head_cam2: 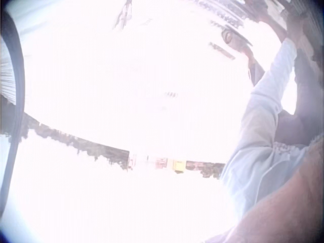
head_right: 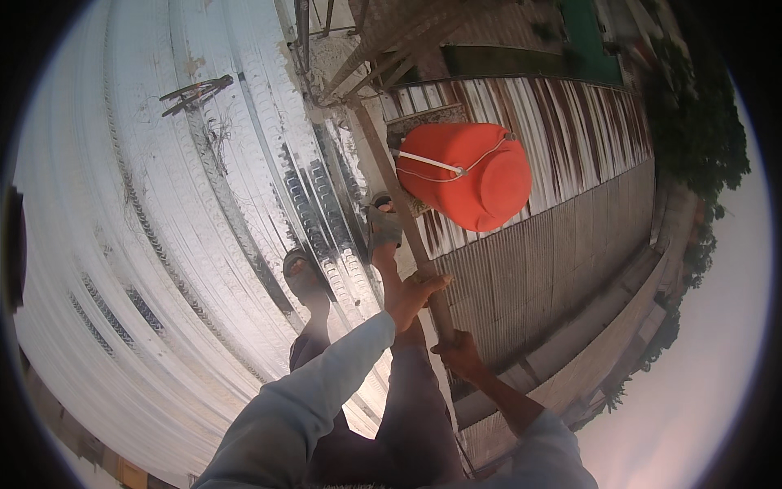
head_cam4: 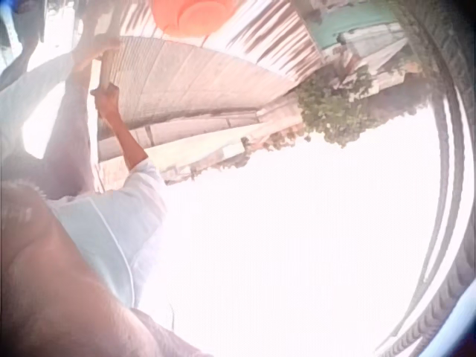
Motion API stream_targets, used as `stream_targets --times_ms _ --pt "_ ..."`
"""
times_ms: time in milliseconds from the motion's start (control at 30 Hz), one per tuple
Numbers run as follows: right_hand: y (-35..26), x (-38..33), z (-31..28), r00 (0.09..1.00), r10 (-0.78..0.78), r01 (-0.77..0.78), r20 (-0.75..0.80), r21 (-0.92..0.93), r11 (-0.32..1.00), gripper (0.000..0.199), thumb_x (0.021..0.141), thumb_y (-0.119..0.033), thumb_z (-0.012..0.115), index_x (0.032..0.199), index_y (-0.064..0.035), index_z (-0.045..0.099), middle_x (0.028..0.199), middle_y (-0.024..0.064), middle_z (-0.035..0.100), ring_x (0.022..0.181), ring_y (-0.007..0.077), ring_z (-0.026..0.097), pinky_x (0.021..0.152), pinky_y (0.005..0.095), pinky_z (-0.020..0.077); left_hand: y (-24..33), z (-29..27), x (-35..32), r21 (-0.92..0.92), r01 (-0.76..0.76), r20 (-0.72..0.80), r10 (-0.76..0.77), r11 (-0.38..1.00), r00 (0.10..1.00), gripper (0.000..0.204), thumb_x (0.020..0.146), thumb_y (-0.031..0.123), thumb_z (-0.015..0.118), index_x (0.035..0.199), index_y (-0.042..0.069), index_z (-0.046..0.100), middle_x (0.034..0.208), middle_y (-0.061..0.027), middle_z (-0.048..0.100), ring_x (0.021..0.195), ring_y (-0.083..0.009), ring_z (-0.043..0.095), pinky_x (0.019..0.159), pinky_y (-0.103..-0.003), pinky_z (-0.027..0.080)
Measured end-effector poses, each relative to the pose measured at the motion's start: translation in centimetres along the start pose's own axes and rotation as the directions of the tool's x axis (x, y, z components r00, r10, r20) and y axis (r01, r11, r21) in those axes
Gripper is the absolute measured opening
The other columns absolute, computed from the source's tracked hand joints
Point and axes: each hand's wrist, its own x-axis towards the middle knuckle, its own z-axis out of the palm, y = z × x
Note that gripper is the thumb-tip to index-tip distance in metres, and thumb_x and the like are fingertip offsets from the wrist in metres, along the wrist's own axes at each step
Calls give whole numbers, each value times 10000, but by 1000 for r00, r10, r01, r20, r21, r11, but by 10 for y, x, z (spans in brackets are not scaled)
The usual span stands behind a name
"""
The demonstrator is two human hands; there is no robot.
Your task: The person assembles a metal frame on a corrugated metal roof, using a hammer to secure components and a tape measure to check dimensions. The person handles metal rods and a hammer, then measures sections of the roof.
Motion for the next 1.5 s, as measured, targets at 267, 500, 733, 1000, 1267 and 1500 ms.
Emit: stream_targets --times_ms 267,500,733,1000,1267,1500 --pt "33 -12 3 977 -64 35 -205 -146 989 134 789 -94 672 804 -11 568 649 36 580 533 141 553 483 326 470 -4 -83 -33 -109 -189 -121 176 976 977 478 942 386 645 1209 -9 613 974 -70 637 891 -150 579 805 -300 460" --pt "228 -46 -42 907 -175 10 -382 -395 919 220 791 -165 680 840 38 612 673 130 640 623 228 641 571 395 519 -36 2 0 70 22 -135 -12 997 991 452 932 319 678 1162 -54 570 908 -88 650 856 -141 630 766 -321 502" --pt "117 17 -16 907 -153 103 -393 -146 984 237 746 -146 682 802 48 560 646 76 564 607 161 545 534 383 443 -12 47 82 -297 -163 10 174 941 985 312 982 318 605 805 99 471 530 -16 482 415 -124 469 445 -314 411" --pt "42 131 14 908 -213 203 -362 -68 977 253 745 -151 712 854 50 603 674 84 583 630 167 554 596 380 467 46 -3 168 -302 -260 -150 224 917 963 279 952 270 643 882 42 499 546 -13 446 392 -113 432 386 -312 353" --pt "10 147 3 905 -288 242 -312 -178 954 211 775 -132 712 852 23 591 645 57 579 554 125 553 504 331 466 70 -16 182 -312 -263 -179 216 913 960 326 943 328 666 865 85 463 593 -8 477 435 -105 465 411 -298 410" --pt "-37 93 -43 912 -338 241 -232 -363 900 162 796 -85 703 792 -37 548 605 39 565 470 90 525 422 295 456 94 3 171 -428 -330 -180 279 841 943 296 937 284 641 834 61 475 571 -19 469 406 -124 471 392 -309 390"
